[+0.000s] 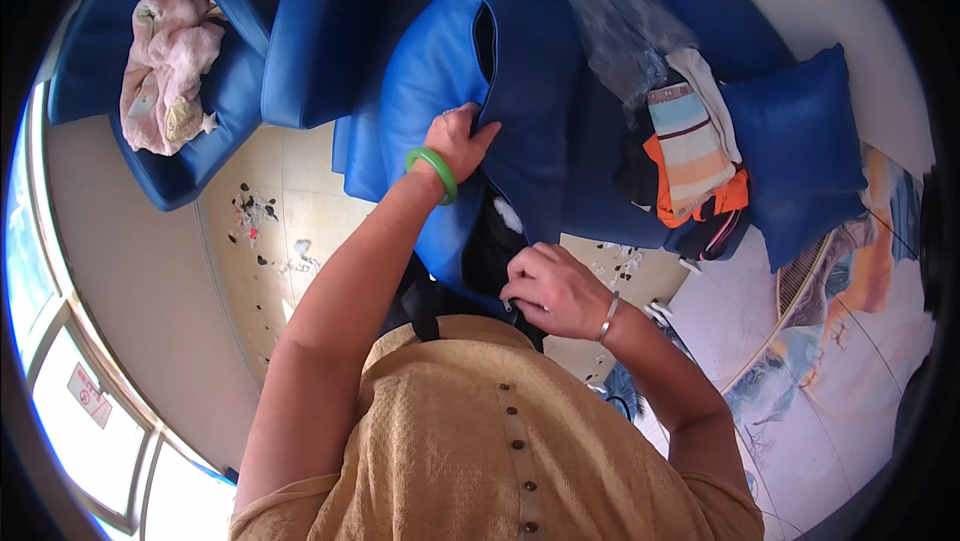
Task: The person opens a blue pillow cover, places a black pillow insert inside, and zips it closed. They then fold a white cloth and an orange garment on the sofa.
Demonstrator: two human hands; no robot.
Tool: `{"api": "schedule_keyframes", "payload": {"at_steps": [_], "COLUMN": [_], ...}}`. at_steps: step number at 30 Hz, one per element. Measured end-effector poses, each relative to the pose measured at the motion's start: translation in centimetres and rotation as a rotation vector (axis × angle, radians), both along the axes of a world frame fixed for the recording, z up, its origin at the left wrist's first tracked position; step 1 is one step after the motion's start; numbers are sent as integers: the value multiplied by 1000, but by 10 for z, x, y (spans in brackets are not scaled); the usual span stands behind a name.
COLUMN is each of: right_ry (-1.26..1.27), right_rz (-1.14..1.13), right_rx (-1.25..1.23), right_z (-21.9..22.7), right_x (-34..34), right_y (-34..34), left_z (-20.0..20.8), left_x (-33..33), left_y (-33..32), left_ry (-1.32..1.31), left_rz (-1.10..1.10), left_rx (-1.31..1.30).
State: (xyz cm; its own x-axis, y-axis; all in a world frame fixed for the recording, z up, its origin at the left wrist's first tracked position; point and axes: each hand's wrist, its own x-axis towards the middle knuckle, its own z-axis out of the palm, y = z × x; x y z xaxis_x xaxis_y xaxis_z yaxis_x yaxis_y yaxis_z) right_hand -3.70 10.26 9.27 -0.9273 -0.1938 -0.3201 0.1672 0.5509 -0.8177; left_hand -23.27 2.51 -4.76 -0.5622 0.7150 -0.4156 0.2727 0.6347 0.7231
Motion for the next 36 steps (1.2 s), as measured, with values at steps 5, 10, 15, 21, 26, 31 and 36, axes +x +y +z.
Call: {"api": "schedule_keyframes", "payload": {"at_steps": [5,10,15,21,26,31,36], "right_ry": [246,446,382,488,686,641,710], "right_rz": [-16,22,-61,-25,45,8,51], "right_rx": [135,158,274,368,407,387,406], "right_z": [-19,-17,-20,-50,-49,-48,-55], "right_x": [20,21,10,5,0,-3,-2], "right_y": [-13,-26,-32,-20,-15,-20,-12], "left_z": [6,60,46,30,23,20,19], "left_x": [-5,-25,-35,-41,-45,-44,-39], "left_y": [3,25,78,97,92,90,90], "left_ry": [8,-42,215,173,162,190,203], "left_rz": [1,-43,-185,-232,-193,-166,-162], "left_rx": [46,41,-5,-125,-97,-78,-11]}}
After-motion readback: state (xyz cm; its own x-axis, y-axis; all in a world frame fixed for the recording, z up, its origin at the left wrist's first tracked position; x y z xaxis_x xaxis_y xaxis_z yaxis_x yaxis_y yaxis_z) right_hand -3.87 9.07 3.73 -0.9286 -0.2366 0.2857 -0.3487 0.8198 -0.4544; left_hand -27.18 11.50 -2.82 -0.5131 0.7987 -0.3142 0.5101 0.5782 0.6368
